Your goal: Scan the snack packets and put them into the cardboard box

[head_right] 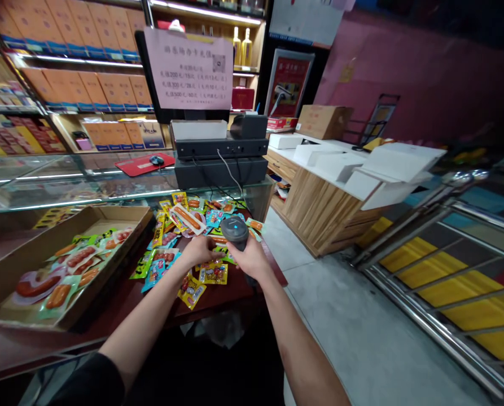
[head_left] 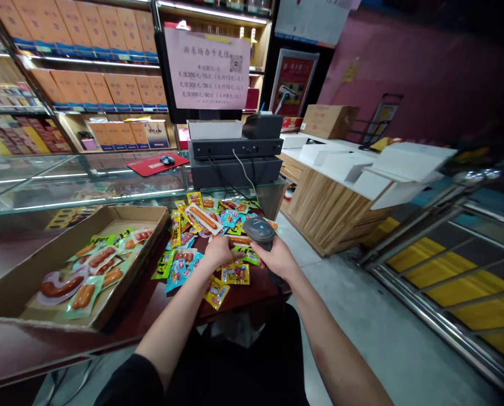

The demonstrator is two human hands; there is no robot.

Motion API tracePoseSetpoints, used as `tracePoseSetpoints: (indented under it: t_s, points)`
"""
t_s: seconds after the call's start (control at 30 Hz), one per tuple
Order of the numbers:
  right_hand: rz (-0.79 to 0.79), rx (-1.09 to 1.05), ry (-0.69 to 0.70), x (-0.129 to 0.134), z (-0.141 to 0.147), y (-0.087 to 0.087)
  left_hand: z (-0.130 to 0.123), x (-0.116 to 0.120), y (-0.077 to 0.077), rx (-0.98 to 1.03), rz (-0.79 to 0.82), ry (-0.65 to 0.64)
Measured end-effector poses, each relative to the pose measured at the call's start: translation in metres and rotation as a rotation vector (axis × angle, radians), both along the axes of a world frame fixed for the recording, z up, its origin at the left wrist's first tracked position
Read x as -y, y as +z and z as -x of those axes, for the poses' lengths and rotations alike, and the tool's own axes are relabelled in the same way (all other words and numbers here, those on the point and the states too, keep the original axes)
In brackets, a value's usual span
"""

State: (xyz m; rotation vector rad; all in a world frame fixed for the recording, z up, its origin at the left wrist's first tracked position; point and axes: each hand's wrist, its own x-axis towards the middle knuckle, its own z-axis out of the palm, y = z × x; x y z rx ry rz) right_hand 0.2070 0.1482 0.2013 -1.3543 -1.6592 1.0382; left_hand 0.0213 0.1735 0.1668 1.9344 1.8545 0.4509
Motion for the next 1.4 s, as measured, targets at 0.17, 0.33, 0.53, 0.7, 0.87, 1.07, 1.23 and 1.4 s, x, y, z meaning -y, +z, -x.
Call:
tracePoseSetpoints:
  t_s: [0.17, 0.33, 0.53, 0.7, 0.87, 1.07, 1.23, 1.4]
  points:
    - [-0.006, 0.001, 0.001, 0.002, -0.004, -0.003, -0.013, -0.010, -0.009, -0.077, -0.061, 0.019]
    - [0.020, 0.002, 0.012, 0.004, -0.001, -0.006, -0.007, -0.015, -0.017, 0.140, -0.062, 0.077]
    - [-0.012, 0.008, 0.026, 0.008, 0.007, -0.011, 0.019, -0.017, -0.019, 0.545, -0.172, 0.094]
    - [-0.070, 0.009, 0.043, 0.016, 0.020, -0.008, 0.057, -0.009, -0.009, 0.987, -0.163, 0.285]
    - [-0.103, -0.005, 0.109, 0.021, 0.047, -0.004, 0.093, 0.010, 0.011, 1.277, -0.186, 0.341]
    - [-0.017, -0.028, 0.226, 0.029, 0.085, 0.006, 0.120, 0.027, 0.021, 1.306, -0.216, 0.381]
    - [0.014, -0.016, 0.258, 0.031, 0.098, 0.007, 0.129, 0.033, 0.026, 1.333, -0.193, 0.386]
    - [0.025, -0.021, 0.258, 0.029, 0.098, 0.006, 0.129, 0.033, 0.027, 1.322, -0.180, 0.392]
